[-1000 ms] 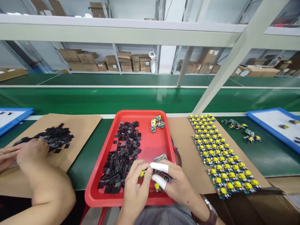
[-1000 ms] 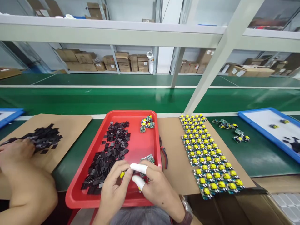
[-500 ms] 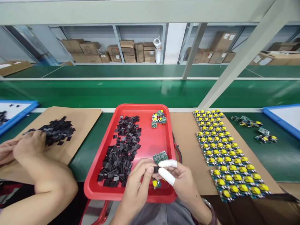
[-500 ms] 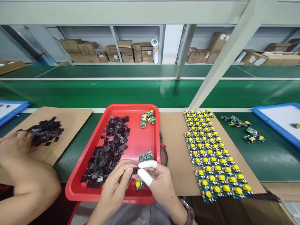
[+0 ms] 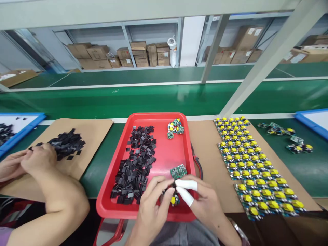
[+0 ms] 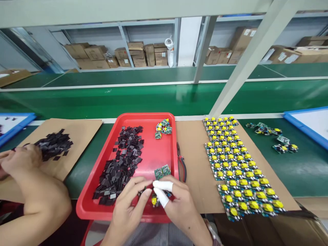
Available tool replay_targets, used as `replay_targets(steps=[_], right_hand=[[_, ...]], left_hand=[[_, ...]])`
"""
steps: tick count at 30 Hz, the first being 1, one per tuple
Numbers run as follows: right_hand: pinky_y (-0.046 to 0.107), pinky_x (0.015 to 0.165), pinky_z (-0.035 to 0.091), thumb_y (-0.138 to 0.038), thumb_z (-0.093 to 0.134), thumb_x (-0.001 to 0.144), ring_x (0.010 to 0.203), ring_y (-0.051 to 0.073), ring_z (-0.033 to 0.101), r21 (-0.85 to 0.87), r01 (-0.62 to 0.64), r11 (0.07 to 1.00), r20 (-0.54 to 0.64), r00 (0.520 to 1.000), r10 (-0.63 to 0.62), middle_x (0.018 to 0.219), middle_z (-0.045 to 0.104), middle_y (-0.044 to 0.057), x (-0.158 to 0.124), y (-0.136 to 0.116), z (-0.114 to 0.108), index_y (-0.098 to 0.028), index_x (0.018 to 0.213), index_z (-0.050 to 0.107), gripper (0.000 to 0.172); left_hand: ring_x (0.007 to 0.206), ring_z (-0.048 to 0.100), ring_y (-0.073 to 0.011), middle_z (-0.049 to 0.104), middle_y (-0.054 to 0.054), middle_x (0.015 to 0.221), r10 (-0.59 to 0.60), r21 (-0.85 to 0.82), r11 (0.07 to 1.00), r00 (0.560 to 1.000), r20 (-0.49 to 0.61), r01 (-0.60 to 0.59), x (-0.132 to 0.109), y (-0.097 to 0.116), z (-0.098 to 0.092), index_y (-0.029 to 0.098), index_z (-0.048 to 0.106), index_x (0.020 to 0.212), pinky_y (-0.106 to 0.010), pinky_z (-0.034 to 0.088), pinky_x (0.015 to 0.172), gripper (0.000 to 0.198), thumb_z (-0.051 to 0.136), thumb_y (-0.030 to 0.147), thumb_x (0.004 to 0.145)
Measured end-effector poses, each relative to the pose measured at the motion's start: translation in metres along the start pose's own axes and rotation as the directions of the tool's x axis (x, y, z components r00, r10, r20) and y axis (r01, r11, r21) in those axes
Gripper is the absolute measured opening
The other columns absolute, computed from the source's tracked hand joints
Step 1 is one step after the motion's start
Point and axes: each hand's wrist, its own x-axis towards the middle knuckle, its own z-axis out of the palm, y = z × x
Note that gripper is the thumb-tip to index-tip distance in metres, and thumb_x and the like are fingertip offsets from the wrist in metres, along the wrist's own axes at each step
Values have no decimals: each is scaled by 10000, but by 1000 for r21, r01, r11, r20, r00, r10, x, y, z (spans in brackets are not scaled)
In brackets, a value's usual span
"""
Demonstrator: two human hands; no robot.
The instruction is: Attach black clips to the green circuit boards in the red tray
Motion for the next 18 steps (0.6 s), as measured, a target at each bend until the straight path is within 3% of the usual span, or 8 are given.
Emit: replay_targets(steps=[2, 4, 8, 11, 15, 18], right_hand=[[246, 783, 643, -106, 687, 911, 897, 177, 752, 97, -103, 990, -66, 992, 109, 1003, 766, 49, 0, 0, -2, -258, 1032, 762, 208], [248, 778, 656, -129, 702, 902, 912, 188, 766, 211, -204, 956, -65, 973, 222, 1011, 775, 49, -2, 2, -3, -252, 980, 758, 156], [261, 829, 655, -161, 736, 888, 898, 192, 781, 302, -316, 900, -18, 941, 337, 996, 796, 45, -10, 5, -1, -252, 976, 774, 132], [255, 843, 647, -162, 744, 881, 903, 189, 777, 278, -286, 917, -67, 946, 316, 1016, 796, 46, -12, 2, 4, -260, 1018, 790, 174], [210, 774, 625, -121, 726, 877, 829, 155, 751, 192, -198, 961, -122, 967, 224, 919, 768, 29, -9, -5, 11, -252, 953, 787, 162], [217, 729, 625, -121, 704, 888, 801, 152, 741, 204, -195, 959, -111, 969, 220, 923, 751, 29, -6, -6, 18, -252, 972, 771, 170]], left_hand=[[1131, 660, -213, 628, -83, 1313, -146, -182, 973, 989, 1, 144, -4, -2, 0, 309, 626, 1367, -301, 549, 963, 401, 630, 227, 974], [1108, 682, -220, 631, -89, 1353, -262, -397, 882, 964, 37, 255, -8, -3, 1, 322, 565, 1426, -334, 571, 960, 456, 633, 269, 979], [1149, 693, -258, 702, -101, 1279, -371, -653, 666, 919, 131, 361, -10, -7, 1, 274, 612, 1334, -395, 564, 1008, 383, 681, 283, 957], [1169, 688, -280, 730, -121, 1231, -353, -757, 550, 919, 173, 353, -10, -12, 0, 233, 673, 1259, -388, 565, 1001, 336, 708, 333, 940], [1191, 662, -252, 707, -112, 1305, -363, -800, 490, 915, 174, 346, -10, -14, -4, 236, 727, 1190, -289, 574, 941, 339, 800, 253, 860], [1133, 686, -238, 696, -106, 1331, -373, -817, 442, 904, 208, 370, -9, -11, -6, 242, 742, 1171, -287, 587, 908, 333, 807, 219, 845]])
